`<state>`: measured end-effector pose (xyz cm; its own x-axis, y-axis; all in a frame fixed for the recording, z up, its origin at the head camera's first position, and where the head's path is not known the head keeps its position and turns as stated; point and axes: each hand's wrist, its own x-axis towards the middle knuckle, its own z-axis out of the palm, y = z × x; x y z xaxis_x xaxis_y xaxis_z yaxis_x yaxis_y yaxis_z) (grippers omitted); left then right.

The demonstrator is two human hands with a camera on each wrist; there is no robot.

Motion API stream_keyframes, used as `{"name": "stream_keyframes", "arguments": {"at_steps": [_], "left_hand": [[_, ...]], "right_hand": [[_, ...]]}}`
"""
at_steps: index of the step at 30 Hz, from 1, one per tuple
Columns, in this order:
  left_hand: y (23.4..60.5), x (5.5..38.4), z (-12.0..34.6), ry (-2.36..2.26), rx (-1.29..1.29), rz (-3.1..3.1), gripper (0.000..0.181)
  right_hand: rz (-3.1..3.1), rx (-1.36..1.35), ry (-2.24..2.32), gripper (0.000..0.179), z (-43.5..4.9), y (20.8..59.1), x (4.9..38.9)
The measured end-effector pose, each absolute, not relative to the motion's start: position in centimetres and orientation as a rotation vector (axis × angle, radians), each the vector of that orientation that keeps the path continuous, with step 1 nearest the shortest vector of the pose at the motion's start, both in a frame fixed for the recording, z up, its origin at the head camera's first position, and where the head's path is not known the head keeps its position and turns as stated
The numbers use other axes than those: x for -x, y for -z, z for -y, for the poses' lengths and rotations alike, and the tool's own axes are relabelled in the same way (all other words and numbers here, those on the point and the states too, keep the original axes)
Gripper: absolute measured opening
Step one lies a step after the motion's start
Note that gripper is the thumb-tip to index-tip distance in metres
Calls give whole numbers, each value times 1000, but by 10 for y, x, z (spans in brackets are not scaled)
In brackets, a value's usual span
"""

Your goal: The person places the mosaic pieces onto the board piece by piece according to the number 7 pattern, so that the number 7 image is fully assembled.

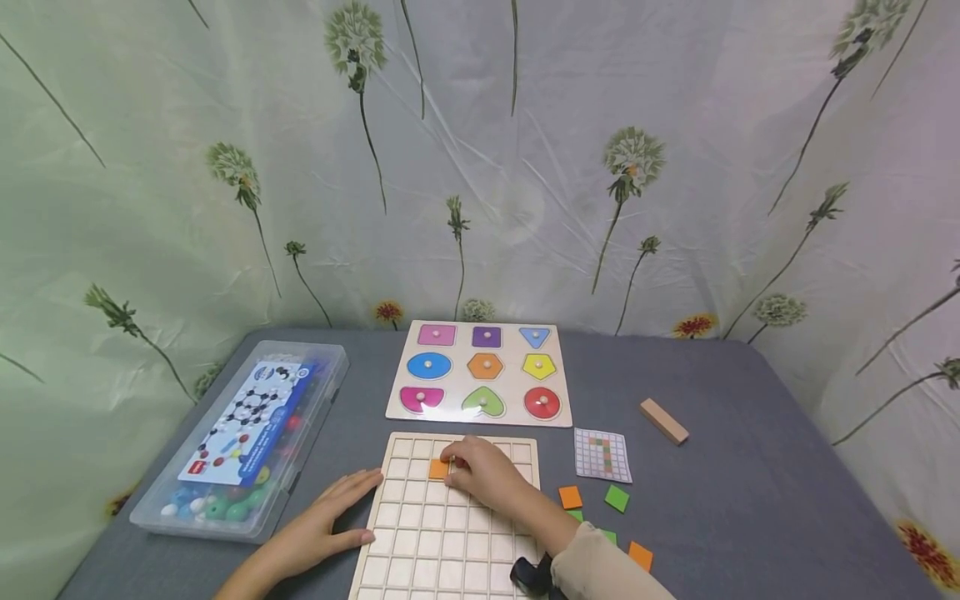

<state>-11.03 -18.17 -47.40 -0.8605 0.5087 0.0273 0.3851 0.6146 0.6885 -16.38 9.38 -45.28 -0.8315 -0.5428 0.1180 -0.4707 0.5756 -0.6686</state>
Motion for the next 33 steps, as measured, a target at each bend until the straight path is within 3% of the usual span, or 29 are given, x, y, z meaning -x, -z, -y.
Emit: {"name": "stream_keyframes", "arguments": {"at_steps": [7, 18, 33], "left_hand": [[475, 111, 182, -1077, -769, -2681, 73], [474, 110, 182, -1080, -785, -2687, 73], [473, 109, 182, -1075, -772, -2678, 73]], "right_hand": [[-2645, 822, 1286, 38, -109, 445, 156], [-2893, 763, 1355, 51, -165, 427, 129], [-3088, 245, 1168, 53, -242, 439, 104]]}}
